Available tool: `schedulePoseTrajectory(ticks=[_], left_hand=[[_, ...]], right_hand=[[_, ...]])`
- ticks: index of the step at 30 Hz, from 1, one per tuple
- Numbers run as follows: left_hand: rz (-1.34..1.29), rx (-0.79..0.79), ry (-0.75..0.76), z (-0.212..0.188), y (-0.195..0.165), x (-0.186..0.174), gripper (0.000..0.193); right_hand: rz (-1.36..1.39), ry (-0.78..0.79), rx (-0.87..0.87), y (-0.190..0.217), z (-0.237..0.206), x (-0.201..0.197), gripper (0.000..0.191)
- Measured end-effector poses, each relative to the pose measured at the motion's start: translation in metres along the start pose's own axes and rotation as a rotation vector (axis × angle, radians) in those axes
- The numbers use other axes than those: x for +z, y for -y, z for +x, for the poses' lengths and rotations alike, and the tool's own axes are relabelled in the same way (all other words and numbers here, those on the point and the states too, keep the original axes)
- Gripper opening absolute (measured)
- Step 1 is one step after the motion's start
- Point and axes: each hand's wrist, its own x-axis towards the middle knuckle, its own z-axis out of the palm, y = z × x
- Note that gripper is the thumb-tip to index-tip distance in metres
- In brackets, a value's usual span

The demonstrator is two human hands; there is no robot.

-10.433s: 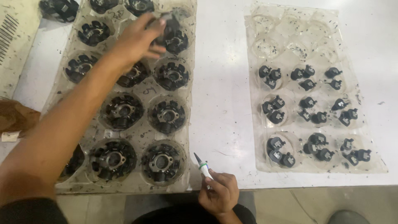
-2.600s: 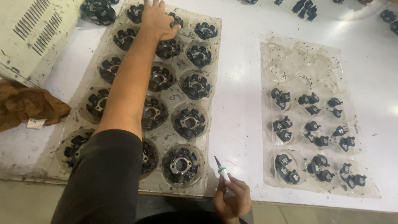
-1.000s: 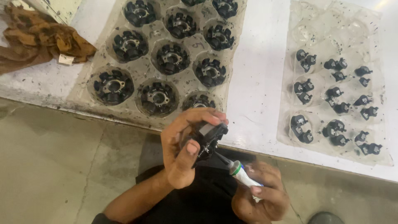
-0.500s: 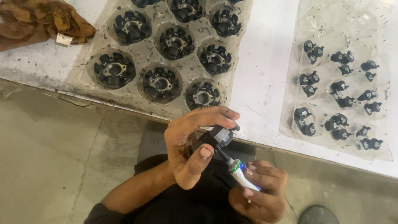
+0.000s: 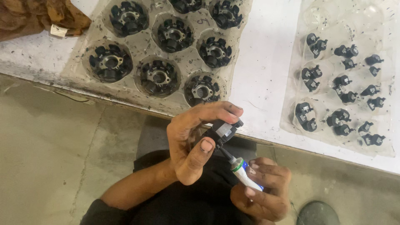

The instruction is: The person sits at a workbench holding a nozzle-tipped tube and squeezes adhesive or grease onto small black mechanical components, working on one part at a time and placing treated parts into a tray with other finished components.

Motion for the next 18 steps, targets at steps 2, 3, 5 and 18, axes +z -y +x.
schedulePoseTrajectory(ticks=[2, 3, 5, 18], left_hand=[[-0.016, -0.017, -0.005, -0.001, 0.000, 0.001, 0.048], [-0.018, -0.026, -0.006, -0.002, 0.001, 0.001, 0.049], [-0.011, -0.039, -0.005, -0.003, 0.001, 0.000, 0.049], [-0.394, -0.123, -0.150, -0.008, 0.020, 0.005, 0.047]], right_hand=[[-0.022, -0.010, 0.009, 0.000, -0.002, 0.000, 0.034], [-0.019, 0.000, 0.009, 0.001, -0.002, 0.000, 0.034], [-0.011, 0.020, 0.010, 0.001, -0.002, -0.004, 0.033], [-0.083, -0.022, 0.004, 0.002, 0.006, 0.001, 0.032]])
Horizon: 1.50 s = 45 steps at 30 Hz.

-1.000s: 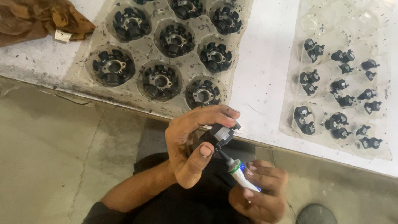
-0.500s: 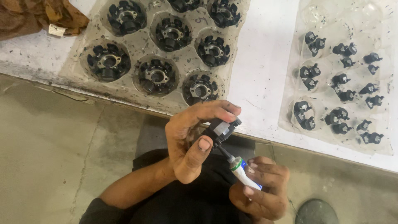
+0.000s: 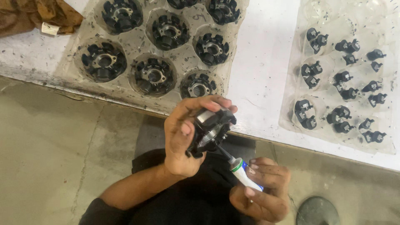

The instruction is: The person sits at a workbench holding a nozzle-tipped tube and squeezes adhesive or grease onto small black mechanical components, working on one part at a time and placing treated parts into a tray with other finished components.

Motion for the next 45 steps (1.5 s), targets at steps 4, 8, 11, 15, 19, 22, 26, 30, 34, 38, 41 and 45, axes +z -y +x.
schedulePoseTrajectory(ticks=[4, 8, 11, 15, 19, 22, 26, 30, 34, 38, 41, 45], left_hand=[[-0.325, -0.118, -0.147, -0.002, 0.003, 0.004, 0.049], [-0.406, -0.215, -0.310, -0.005, 0.006, 0.014, 0.052], [-0.449, -0.277, -0.369, -0.004, 0.008, 0.016, 0.050], [-0.477, -0.330, -0.411, -0.005, 0.009, 0.016, 0.049], [-0.481, -0.353, -0.439, -0.006, 0.011, 0.014, 0.050], [-0.511, -0.365, -0.444, -0.005, 0.014, 0.012, 0.049], [-0.491, -0.369, -0.472, -0.005, 0.017, 0.011, 0.049], [-0.517, -0.422, -0.514, -0.004, 0.018, 0.010, 0.049], [-0.565, -0.463, -0.543, -0.002, 0.017, 0.007, 0.049], [-0.593, -0.503, -0.579, 0.004, 0.015, 0.007, 0.048], [-0.492, -0.450, -0.483, 0.011, 0.013, 0.006, 0.048], [-0.392, -0.412, -0.319, 0.035, 0.007, -0.019, 0.049]], right_hand=[[-0.024, -0.065, 0.047, 0.001, 0.007, 0.009, 0.029], [0.083, -0.212, -0.018, -0.005, 0.016, 0.013, 0.035], [-0.016, -0.058, 0.018, -0.002, 0.016, 0.007, 0.039], [-0.069, -0.153, 0.056, -0.001, 0.003, 0.019, 0.030], [-0.064, -0.159, 0.067, -0.006, -0.006, 0.018, 0.029], [-0.039, -0.145, 0.040, -0.011, -0.007, 0.015, 0.032], [0.028, -0.149, 0.028, -0.015, -0.005, 0.012, 0.037], [0.075, -0.071, 0.053, -0.014, -0.003, 0.009, 0.037], [-0.016, -0.111, 0.122, -0.005, -0.005, 0.017, 0.028], [-0.053, -0.066, 0.169, -0.001, 0.000, 0.018, 0.025], [-0.028, -0.070, 0.056, -0.013, 0.008, 0.013, 0.036], [0.070, -0.415, 0.138, -0.031, -0.001, 0.032, 0.032]])
